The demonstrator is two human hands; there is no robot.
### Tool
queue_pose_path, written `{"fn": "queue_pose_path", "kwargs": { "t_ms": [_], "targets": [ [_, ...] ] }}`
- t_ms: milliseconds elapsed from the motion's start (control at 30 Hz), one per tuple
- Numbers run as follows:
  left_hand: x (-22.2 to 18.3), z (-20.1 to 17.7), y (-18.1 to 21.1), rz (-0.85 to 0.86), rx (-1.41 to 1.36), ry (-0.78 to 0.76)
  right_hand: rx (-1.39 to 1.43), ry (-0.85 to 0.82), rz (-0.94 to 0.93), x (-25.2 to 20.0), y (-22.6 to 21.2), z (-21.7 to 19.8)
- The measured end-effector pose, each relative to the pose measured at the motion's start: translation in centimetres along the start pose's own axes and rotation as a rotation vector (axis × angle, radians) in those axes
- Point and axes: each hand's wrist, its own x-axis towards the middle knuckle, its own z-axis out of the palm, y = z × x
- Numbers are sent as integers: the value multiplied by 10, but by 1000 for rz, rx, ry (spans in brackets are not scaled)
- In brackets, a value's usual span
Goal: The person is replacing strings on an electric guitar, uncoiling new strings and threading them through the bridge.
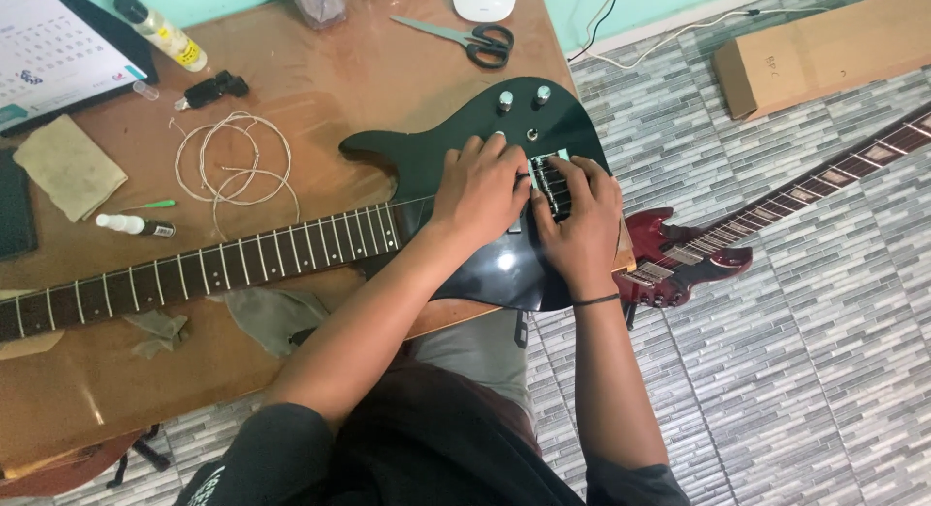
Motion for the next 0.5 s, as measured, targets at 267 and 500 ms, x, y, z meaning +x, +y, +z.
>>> {"fn": "queue_pose_path", "kwargs": {
  "t_ms": [267,500],
  "targets": [
    [3,4,3,16,-68,7,29,-43,-24,5,3,-3],
    [3,9,3,59,-42,-3,13,-92,-59,11,3,-10]
  ]
}}
